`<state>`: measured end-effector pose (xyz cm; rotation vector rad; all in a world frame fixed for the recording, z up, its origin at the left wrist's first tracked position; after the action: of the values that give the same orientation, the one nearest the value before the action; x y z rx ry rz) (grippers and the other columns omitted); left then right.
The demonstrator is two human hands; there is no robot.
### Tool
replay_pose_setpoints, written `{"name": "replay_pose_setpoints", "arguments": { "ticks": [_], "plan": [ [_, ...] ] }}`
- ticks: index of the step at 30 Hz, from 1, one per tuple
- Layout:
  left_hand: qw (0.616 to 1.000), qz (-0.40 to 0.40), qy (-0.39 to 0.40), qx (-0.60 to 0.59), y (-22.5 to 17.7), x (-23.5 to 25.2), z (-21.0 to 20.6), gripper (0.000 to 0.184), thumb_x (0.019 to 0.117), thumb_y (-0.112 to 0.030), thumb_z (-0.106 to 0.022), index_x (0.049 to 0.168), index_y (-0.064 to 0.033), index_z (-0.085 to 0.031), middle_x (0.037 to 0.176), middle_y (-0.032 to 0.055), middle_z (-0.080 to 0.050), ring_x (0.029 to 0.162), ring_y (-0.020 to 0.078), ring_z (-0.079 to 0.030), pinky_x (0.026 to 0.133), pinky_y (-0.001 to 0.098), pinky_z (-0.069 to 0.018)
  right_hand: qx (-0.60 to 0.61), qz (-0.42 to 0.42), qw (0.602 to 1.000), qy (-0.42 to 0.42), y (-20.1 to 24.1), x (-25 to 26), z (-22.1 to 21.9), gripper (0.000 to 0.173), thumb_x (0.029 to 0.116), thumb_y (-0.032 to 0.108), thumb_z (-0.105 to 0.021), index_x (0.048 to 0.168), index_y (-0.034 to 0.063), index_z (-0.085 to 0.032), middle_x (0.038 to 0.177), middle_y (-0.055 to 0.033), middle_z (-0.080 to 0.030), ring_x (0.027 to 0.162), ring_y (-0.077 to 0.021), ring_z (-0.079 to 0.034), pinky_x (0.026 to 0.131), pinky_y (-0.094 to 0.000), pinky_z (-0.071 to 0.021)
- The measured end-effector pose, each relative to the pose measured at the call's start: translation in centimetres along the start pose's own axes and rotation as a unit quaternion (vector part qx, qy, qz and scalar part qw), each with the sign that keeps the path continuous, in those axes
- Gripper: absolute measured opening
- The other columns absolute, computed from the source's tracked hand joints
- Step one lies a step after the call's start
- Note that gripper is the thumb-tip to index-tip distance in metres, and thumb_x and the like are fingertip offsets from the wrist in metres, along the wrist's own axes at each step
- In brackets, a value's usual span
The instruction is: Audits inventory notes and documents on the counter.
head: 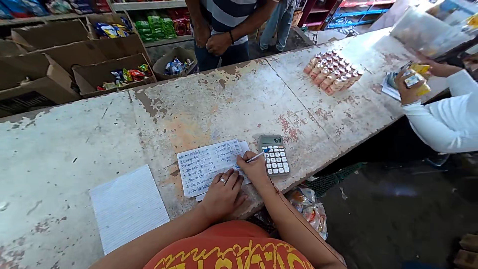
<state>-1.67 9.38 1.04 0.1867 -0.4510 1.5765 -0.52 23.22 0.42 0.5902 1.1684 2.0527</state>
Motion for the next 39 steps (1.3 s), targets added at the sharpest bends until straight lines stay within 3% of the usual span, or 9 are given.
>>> {"name": "replay_pose_setpoints", "arguments": {
  "ticks": [6, 10, 12, 19, 32, 35, 37, 39],
  "plan": [
    [1.0, -0.001, -0.006, -0.003, -0.1, 0.0, 0.1, 0.061, 0.1018, -0.055, -0.04, 0.127, -0.0074, -0.069, 0.131, 0.0136, -0.068, 0.123, 0.0347, -0.064, 0.095, 0.0532, -0.0535, -0.025, 0.037, 0.999, -0.007, 0.4, -0.4, -0.3, 0.033, 0.0894, 0.013, -0.065, 0.061, 0.0111, -0.049, 0.055, 0.0058, -0.045, 0.052, -0.0022, -0.044, 0.054, -0.0234, -0.0373],
    [1.0, 0.002, 0.01, -0.017, 0.1, -0.1, -0.2, 0.062, 0.1019, -0.055, -0.039, 0.131, -0.0079, -0.067, 0.135, 0.0122, -0.066, 0.127, 0.0344, -0.061, 0.097, 0.0533, -0.0519, -0.033, 0.022, 0.999, -0.028, 0.5, -0.7, 0.6, 0.034, 0.0902, 0.016, -0.069, 0.062, 0.0087, -0.052, 0.056, 0.0043, -0.049, 0.053, -0.0038, -0.046, 0.055, -0.025, -0.04],
    [1.0, 0.001, 0.011, -0.024, 0.1, 0.0, -0.3, 0.062, 0.1021, -0.055, -0.04, 0.131, -0.0068, -0.066, 0.135, 0.0125, -0.066, 0.128, 0.0334, -0.06, 0.1, 0.0519, -0.0509, -0.047, 0.017, 0.999, -0.016, 0.1, -0.6, 0.5, 0.033, 0.09, 0.019, -0.067, 0.062, 0.0089, -0.052, 0.056, 0.0033, -0.048, 0.055, -0.0067, -0.047, 0.057, -0.0296, -0.0396],
    [0.998, -0.003, 0.03, -0.047, 0.0, 0.0, -0.6, 0.064, 0.1027, -0.054, -0.04, 0.133, -0.0036, -0.065, 0.137, 0.016, -0.064, 0.133, 0.0353, -0.057, 0.107, 0.0535, -0.0478, -0.045, 0.014, 0.999, -0.021, 0.6, -0.7, 0.8, 0.033, 0.0906, 0.012, -0.067, 0.062, 0.0082, -0.051, 0.056, 0.0041, -0.047, 0.053, -0.0032, -0.045, 0.055, -0.0235, -0.0377],
    [0.999, -0.008, 0.028, -0.038, 0.0, 0.4, -0.7, 0.063, 0.1031, -0.054, -0.04, 0.131, -0.0044, -0.065, 0.136, 0.0152, -0.064, 0.132, 0.0342, -0.058, 0.107, 0.052, -0.0478, -0.061, 0.05, 0.996, -0.046, 0.6, -0.4, 1.2, 0.032, 0.0899, 0.01, -0.063, 0.062, 0.0096, -0.048, 0.054, 0.0037, -0.044, 0.051, -0.0048, -0.044, 0.053, -0.0253, -0.0362],
    [0.998, 0.0, 0.039, -0.048, 0.1, 0.0, -0.9, 0.063, 0.1026, -0.054, -0.041, 0.132, -0.0042, -0.065, 0.137, 0.0156, -0.064, 0.133, 0.0351, -0.057, 0.108, 0.0537, -0.0471, -0.057, 0.046, 0.996, -0.051, 0.4, -0.6, 0.9, 0.027, 0.0904, 0.013, -0.063, 0.065, 0.007, -0.056, 0.058, 0.0019, -0.051, 0.056, -0.0055, -0.05, 0.056, -0.0263, -0.0412],
    [0.998, 0.002, 0.026, -0.05, 0.2, -0.1, -0.7, 0.062, 0.1022, -0.054, -0.042, 0.13, -0.0052, -0.067, 0.135, 0.0145, -0.066, 0.132, 0.0348, -0.058, 0.107, 0.0546, -0.048, -0.055, 0.035, 0.997, -0.053, 0.2, -0.8, 0.8, 0.023, 0.0929, 0.015, -0.062, 0.075, 0.0016, -0.066, 0.067, -0.0049, -0.062, 0.066, -0.0123, -0.06, 0.064, -0.033, -0.0503],
    [0.999, -0.006, -0.009, -0.047, 0.0, 0.3, -0.4, 0.061, 0.1012, -0.055, -0.043, 0.126, -0.0051, -0.07, 0.131, 0.0143, -0.068, 0.128, 0.0354, -0.061, 0.104, 0.0549, -0.0501, -0.09, 0.031, 0.994, -0.059, 0.4, -0.7, 1.2, 0.024, 0.0943, 0.017, -0.06, 0.08, 0.0005, -0.069, 0.072, -0.0108, -0.067, 0.071, -0.0213, -0.067, 0.067, -0.0417, -0.0541]
  ]
}}
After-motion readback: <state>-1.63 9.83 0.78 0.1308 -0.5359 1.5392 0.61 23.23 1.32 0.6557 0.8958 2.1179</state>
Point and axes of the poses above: each hand's wrist, its own x-axis towards the middle knuckle, its own z-axis out of the back of the hand, y = z × x, the point moved 10 cm from there along x, towards the middle knuckle
